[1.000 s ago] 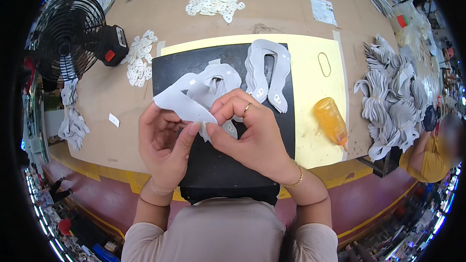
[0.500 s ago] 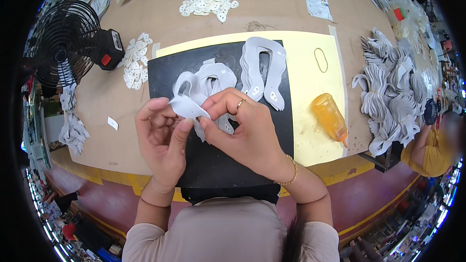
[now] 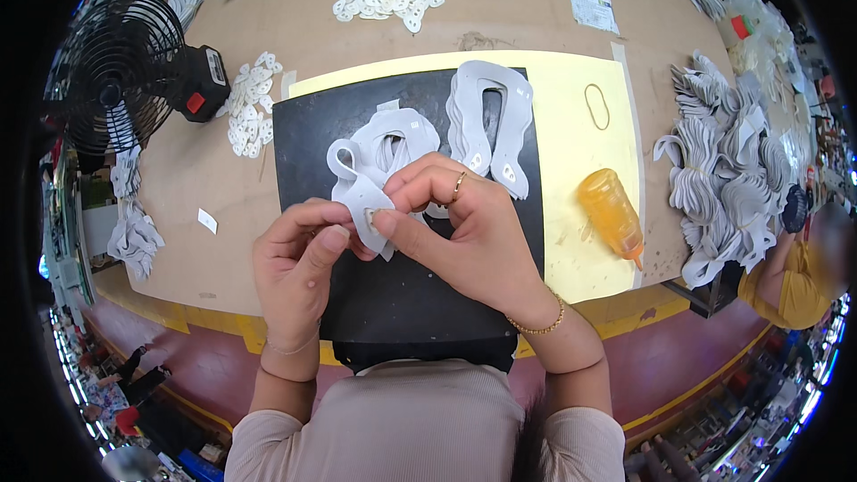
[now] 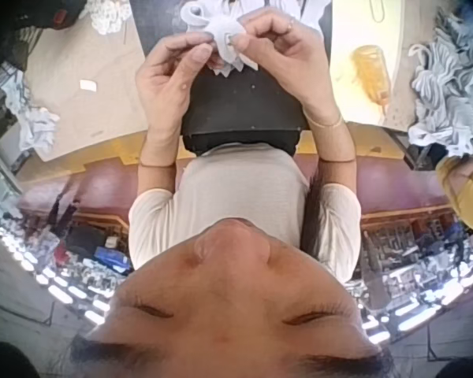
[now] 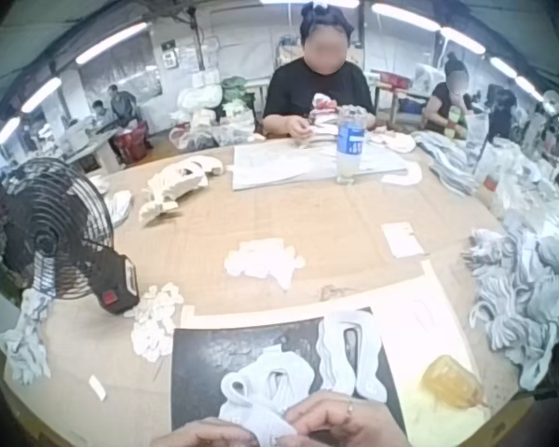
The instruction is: The person repeatedly picks up white plastic components from a pile on the table, aligns them, and presses them together by hand. The person handles the parts one at a time, occasionally turning them over to check alignment before placing the assembled pair back on the table.
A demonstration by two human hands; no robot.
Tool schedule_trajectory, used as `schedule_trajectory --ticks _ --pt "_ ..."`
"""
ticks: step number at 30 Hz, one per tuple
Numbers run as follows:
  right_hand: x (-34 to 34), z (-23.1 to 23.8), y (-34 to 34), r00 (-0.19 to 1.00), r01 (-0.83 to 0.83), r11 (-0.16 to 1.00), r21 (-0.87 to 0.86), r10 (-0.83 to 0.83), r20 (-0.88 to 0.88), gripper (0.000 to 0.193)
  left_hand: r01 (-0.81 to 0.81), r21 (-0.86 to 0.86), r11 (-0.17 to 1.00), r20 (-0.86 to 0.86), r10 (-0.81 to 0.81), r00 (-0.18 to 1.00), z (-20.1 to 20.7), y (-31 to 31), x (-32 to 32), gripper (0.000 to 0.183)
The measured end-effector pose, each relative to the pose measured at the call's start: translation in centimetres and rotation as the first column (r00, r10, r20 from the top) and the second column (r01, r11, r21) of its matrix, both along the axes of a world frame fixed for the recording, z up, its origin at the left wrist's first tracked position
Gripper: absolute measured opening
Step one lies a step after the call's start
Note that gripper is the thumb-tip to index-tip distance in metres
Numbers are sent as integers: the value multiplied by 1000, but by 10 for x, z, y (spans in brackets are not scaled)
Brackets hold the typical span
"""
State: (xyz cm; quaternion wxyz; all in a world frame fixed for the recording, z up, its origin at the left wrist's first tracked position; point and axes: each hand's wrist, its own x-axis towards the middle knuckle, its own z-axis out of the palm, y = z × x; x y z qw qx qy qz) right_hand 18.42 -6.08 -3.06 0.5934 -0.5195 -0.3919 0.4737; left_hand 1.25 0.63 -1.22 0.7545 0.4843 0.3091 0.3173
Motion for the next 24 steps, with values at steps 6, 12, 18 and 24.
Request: schedule_trajectory --ticks 6,12,18,24 --pt "-2 1 0 1000 20 999 29 -20 14 10 99 -70 993 -75 -104 992 2 1 -2 16" --pt "-2 4 -1 1000 19 1000 13 -19 -10 9 101 -87 991 -82 -109 991 1 0 -2 16" --pt "-1 5 -2 1000 15 1000 12 -15 -11 9 112 -60 992 -88 -117 989 2 -1 0 16" --pt "0 8 -3 996 -50 998 -39 46 -82 6 99 -64 993 -71 -103 992 1 -3 -1 14"
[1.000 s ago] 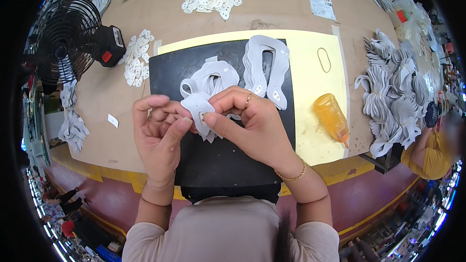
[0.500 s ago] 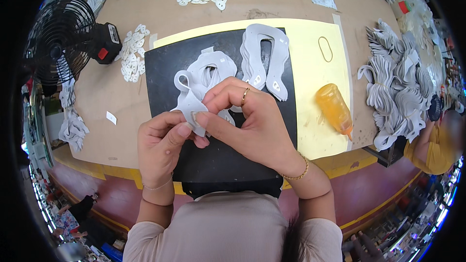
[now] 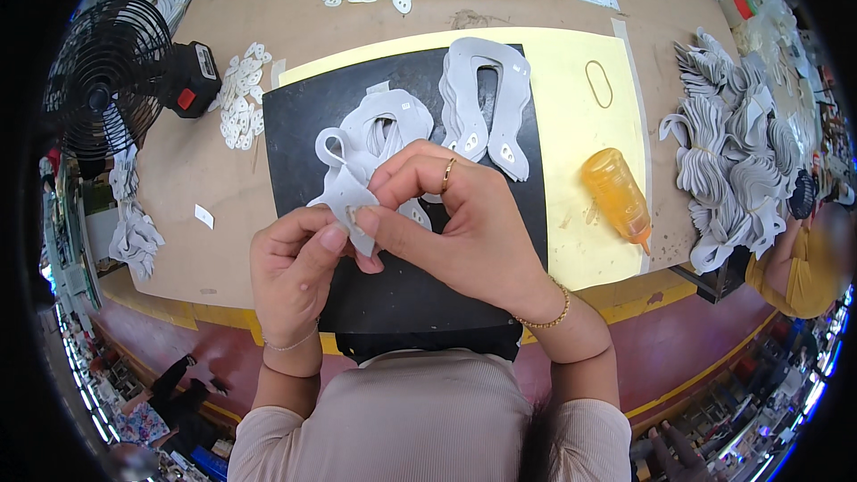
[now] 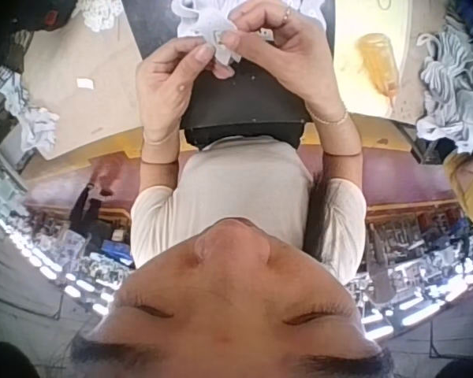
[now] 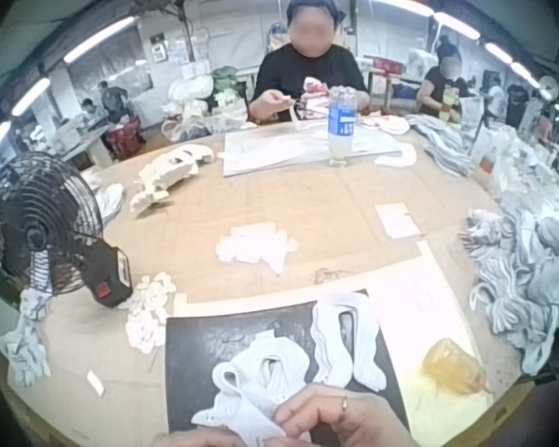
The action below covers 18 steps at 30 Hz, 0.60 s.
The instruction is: The person repeatedly picks up white plastic components from a pile on the table, aligns them, and presses them together by hand. The person handles the parts one at a time, occasionally turning them over to check alignment before placing the assembled pair back on the table.
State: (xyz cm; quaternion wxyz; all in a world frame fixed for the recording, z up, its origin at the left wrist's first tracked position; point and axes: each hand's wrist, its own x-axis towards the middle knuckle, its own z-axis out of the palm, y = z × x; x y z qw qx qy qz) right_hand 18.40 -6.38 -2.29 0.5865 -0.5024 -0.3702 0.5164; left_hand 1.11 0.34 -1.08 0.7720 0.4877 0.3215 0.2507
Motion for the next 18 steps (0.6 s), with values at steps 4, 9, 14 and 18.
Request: schedule_trajectory --ticks 4,9,14,18 --pt "-1 -4 1 991 68 995 68 -75 109 10 -7 15 1000 -20 8 1000 2 -2 0 12" --pt "-3 -2 1 987 70 995 78 -80 139 10 7 16 1000 -7 -7 1000 -2 0 -1 10" --pt "-4 0 1 986 63 996 66 -73 150 11 -6 31 1000 -9 6 1000 -6 -1 -3 9" --pt "-4 0 1 983 60 996 59 -69 172 12 -61 92 994 43 57 997 -8 -5 4 9"
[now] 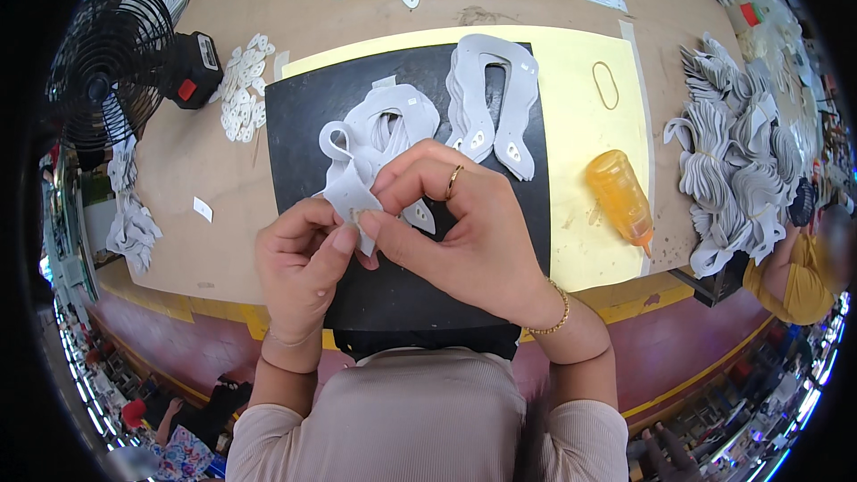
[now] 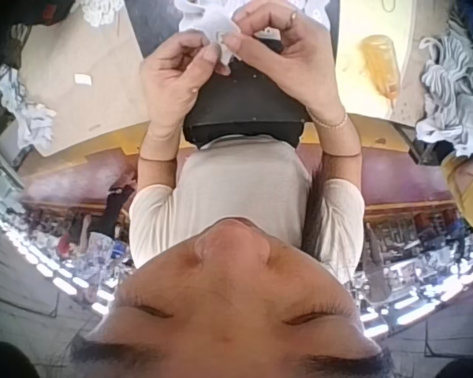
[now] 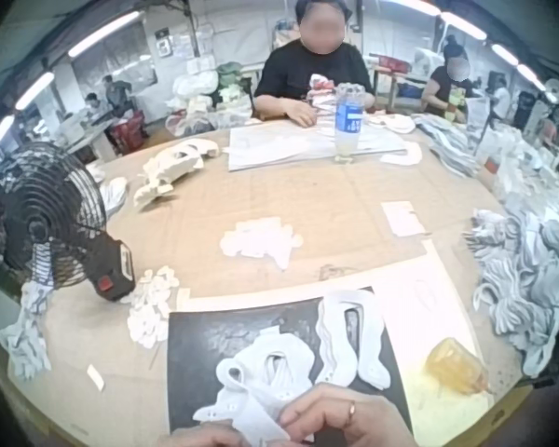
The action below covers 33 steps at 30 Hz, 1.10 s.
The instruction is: The person repeatedly picks up white plastic components from a pile on the table, aligns them, and presses them together by hand. The person handles the parts one at a time, occasionally turning them over to check alignment before placing the assembled pair back on the table.
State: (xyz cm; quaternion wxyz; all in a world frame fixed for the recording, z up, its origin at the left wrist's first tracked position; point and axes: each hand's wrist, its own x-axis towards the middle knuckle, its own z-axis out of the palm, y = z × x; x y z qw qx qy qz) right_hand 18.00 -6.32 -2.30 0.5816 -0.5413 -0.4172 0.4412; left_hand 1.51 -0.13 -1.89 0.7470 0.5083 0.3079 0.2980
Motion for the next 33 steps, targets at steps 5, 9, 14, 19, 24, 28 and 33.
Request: schedule_trajectory --ticks 5,9,14,19,24,28,33 --pt "4 -1 0 999 4 1000 -4 -4 -45 12 31 13 999 -35 -31 999 2 3 -1 10" --pt "2 -2 -1 998 -12 1000 -23 11 -65 11 39 91 995 -70 -33 997 3 10 -3 12" --pt "3 2 -1 998 -45 998 -47 43 -54 8 41 71 997 -53 -37 998 6 8 -2 12" --pt "4 3 -1 999 -46 997 -57 44 -26 9 41 58 997 -53 -38 998 5 7 -2 12" --pt "2 4 -2 998 -50 996 -70 47 -40 9 37 26 999 -45 -36 998 4 6 -3 11" --pt "2 3 -1 999 -38 998 -55 36 -32 10 16 32 999 -48 -14 999 4 4 -2 11" --pt "3 -1 0 1000 1 1000 -25 -1 -6 11 -40 56 998 -46 42 998 0 1 5 11"
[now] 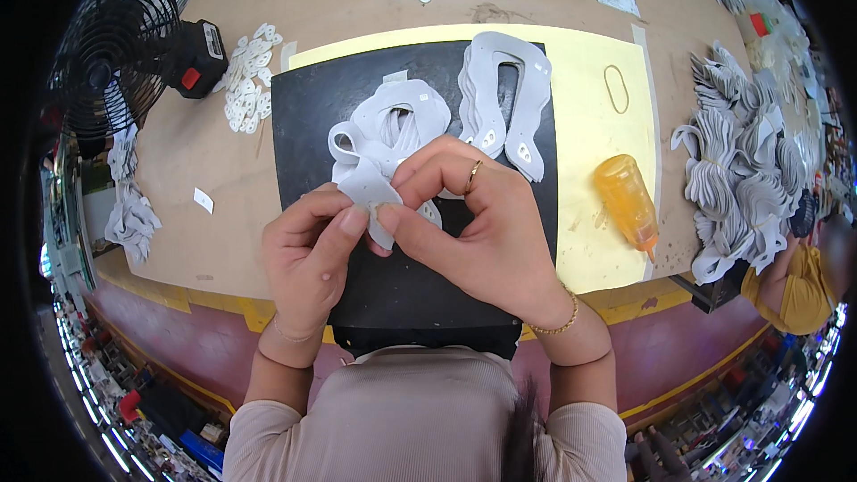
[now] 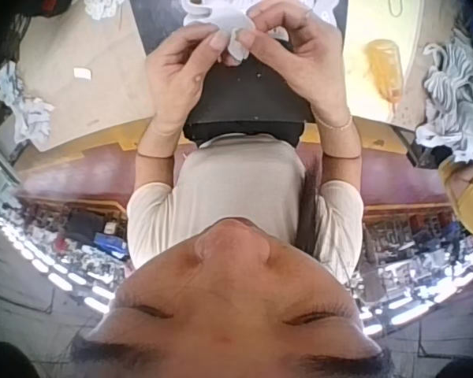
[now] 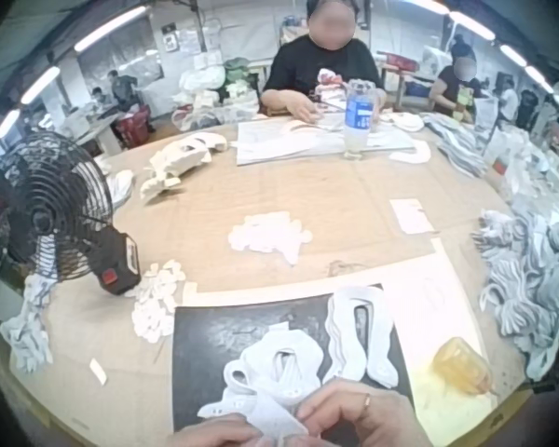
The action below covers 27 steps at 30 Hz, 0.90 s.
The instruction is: The person repeatedly picks up white plastic components from a pile on the table, aligns them, and presses them together by hand. The person handles the parts one at a time, occasionally turning them over to check alignment before placing the assembled pair back on the table.
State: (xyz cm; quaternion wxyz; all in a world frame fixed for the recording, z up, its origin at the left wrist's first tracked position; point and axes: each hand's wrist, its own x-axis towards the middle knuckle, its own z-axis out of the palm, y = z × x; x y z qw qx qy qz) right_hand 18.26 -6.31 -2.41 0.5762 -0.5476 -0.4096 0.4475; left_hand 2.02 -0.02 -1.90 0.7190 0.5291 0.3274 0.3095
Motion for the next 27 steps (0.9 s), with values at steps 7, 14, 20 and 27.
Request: schedule_trajectory --ticks 7,14,20,27 --pt "0 -1 1 999 -15 1000 9 14 44 11 44 -127 991 79 -34 996 -1 7 -3 10" --pt "-1 -2 0 999 -34 999 -11 34 23 12 18 -89 996 32 -15 999 -2 6 -2 10" --pt "3 -1 0 985 -106 994 -38 100 -139 9 56 -159 986 -23 -60 998 8 9 -8 12" --pt "13 3 0 944 -210 972 -101 175 -278 8 156 -326 932 -113 -202 973 21 17 -12 17"
